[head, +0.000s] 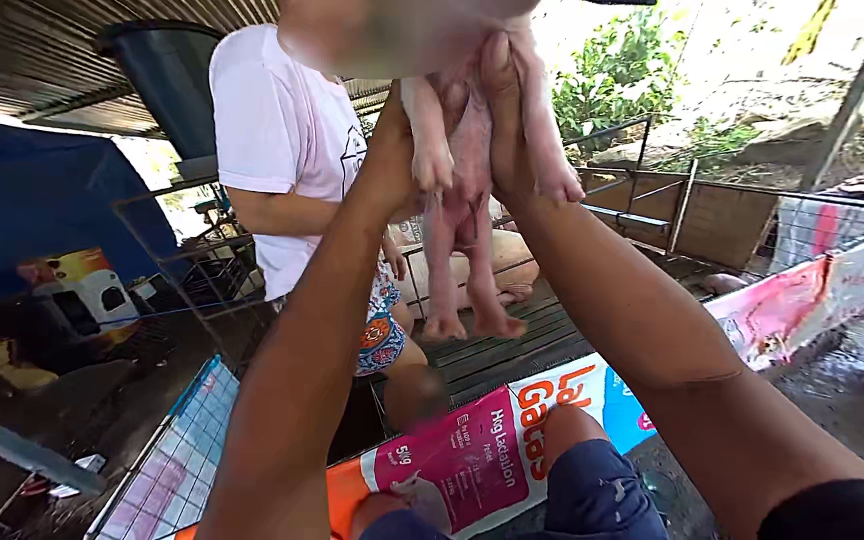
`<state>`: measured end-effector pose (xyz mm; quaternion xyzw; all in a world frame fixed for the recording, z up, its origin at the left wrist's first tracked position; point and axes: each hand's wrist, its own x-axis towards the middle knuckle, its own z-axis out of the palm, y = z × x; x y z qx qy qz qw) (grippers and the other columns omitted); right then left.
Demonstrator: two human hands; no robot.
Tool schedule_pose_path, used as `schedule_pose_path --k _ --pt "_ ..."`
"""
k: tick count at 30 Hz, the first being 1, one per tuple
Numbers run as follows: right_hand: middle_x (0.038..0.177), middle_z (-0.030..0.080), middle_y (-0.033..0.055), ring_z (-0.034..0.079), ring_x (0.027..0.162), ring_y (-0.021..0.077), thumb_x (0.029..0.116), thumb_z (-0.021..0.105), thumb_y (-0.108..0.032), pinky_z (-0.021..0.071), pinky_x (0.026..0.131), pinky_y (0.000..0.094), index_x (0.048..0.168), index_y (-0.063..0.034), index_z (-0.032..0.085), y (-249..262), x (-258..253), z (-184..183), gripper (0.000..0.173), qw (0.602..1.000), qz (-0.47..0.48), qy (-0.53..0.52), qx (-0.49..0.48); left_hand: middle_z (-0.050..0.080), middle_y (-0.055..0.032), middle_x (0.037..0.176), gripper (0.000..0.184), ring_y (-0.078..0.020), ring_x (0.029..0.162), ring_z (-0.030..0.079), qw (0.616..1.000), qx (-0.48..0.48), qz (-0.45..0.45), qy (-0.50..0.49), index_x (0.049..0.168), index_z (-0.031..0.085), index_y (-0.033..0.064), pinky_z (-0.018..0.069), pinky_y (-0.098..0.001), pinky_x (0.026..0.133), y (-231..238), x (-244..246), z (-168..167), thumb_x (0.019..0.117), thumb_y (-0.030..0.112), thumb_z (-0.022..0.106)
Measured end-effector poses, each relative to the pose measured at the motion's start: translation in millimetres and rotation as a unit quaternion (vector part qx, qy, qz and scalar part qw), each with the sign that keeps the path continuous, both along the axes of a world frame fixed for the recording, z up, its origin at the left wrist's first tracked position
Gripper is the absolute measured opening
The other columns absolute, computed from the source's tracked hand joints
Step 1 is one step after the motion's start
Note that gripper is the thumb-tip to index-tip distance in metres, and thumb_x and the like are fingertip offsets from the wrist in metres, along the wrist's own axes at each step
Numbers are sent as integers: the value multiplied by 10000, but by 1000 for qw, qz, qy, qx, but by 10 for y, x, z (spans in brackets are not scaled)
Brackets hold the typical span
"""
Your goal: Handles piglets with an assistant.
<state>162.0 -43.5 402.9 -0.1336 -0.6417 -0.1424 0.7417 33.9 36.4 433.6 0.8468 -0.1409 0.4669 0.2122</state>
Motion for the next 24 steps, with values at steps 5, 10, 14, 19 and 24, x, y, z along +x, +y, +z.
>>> schedule_pose_path --k 5,10,14,19,24 --pt "1246 628 135 587 1228 120 1131 349 -269 451 1117 313 1351 76 518 -225 24 -9 443 999 -22 11 -25 620 -25 1236 372 -40 1168 586 979 -105 -128 -123 1377 447 -26 486 -261 1049 -237 294 -156 1078 191 491" --pt "1143 652 70 631 1122 95 1131 325 -327 517 1033 317 1293 -11 554 -365 34 -12 422 992 -5 32 -118 613 19 1209 405 -8 1158 572 969 -120 -157 -150 1376 436 11 460 -245 1058 -86 405 -352 1096 303 424" --pt "1283 624 116 589 1238 134 1132 338 -286 468 1109 346 1396 41 481 -207 85 -98 444 994 -1 20 -105 608 25 1247 405 -6 1194 559 969 -128 -154 -143 1400 417 21 437 -236 1087 16 364 -549 1096 289 427" --pt "1259 633 119 585 1231 95 1130 340 -254 456 1113 295 1356 86 512 -149 -33 -213 442 997 -7 -42 -68 648 -22 1190 437 -111 1147 618 930 -281 -219 -91 1356 491 98 507 -360 1048 -146 261 -634 1089 431 396" --pt "1277 635 142 594 1230 100 1128 347 -242 461 1112 286 1366 107 510 -4 -79 -320 452 994 -1 -51 -93 616 -16 1247 416 -52 1178 584 973 -161 -39 -159 1389 440 14 505 -255 1014 -48 176 -776 1128 285 263"
